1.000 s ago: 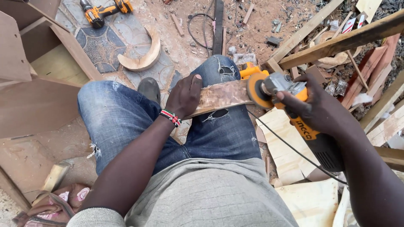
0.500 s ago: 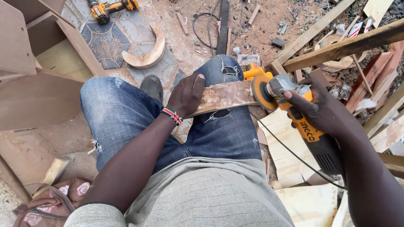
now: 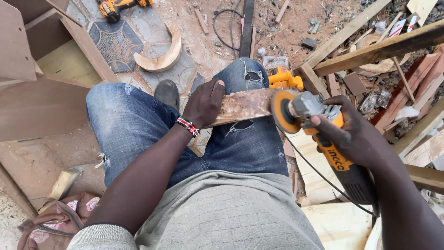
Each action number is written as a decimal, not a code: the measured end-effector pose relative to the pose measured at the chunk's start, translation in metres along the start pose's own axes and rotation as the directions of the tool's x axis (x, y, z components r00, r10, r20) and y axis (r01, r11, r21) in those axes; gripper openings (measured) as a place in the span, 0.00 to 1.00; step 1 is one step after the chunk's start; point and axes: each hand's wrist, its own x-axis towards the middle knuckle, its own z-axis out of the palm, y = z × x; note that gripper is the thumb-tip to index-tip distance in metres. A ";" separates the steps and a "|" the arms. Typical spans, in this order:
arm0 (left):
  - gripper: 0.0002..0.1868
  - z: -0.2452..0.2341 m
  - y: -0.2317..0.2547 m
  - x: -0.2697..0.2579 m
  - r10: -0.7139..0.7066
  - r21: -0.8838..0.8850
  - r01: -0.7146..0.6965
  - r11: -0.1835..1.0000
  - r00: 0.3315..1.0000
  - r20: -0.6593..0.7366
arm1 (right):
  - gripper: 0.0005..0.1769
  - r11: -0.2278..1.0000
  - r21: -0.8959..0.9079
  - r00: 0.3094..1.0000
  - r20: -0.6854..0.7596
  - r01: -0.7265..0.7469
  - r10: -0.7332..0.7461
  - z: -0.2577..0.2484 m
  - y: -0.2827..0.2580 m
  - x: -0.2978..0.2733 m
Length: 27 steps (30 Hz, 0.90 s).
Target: Grinding and shaping a curved wooden piece using an angle grinder in a workshop environment.
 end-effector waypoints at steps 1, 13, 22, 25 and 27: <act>0.23 0.003 -0.004 -0.002 -0.006 0.000 0.006 1.000 1.000 0.006 | 0.39 1.000 0.001 1.000 0.006 -0.006 0.006 0.002 0.002 0.001; 0.21 0.001 -0.007 0.000 0.017 0.017 -0.018 1.000 1.000 0.017 | 0.30 0.990 0.138 0.999 -0.022 0.027 -0.024 0.010 0.010 -0.004; 0.20 0.001 -0.012 0.002 0.025 0.028 -0.025 0.999 1.000 0.012 | 0.34 1.000 0.025 1.000 -0.022 -0.005 0.005 0.012 0.013 -0.011; 0.17 0.009 -0.020 0.005 0.152 0.122 -0.154 0.980 0.988 0.027 | 0.39 0.996 0.087 0.999 -0.004 -0.036 0.037 0.010 -0.007 -0.019; 0.22 0.005 -0.014 0.003 0.099 0.084 -0.098 0.992 0.995 -0.012 | 0.43 1.000 0.022 1.000 -0.004 -0.005 0.005 0.004 -0.009 -0.006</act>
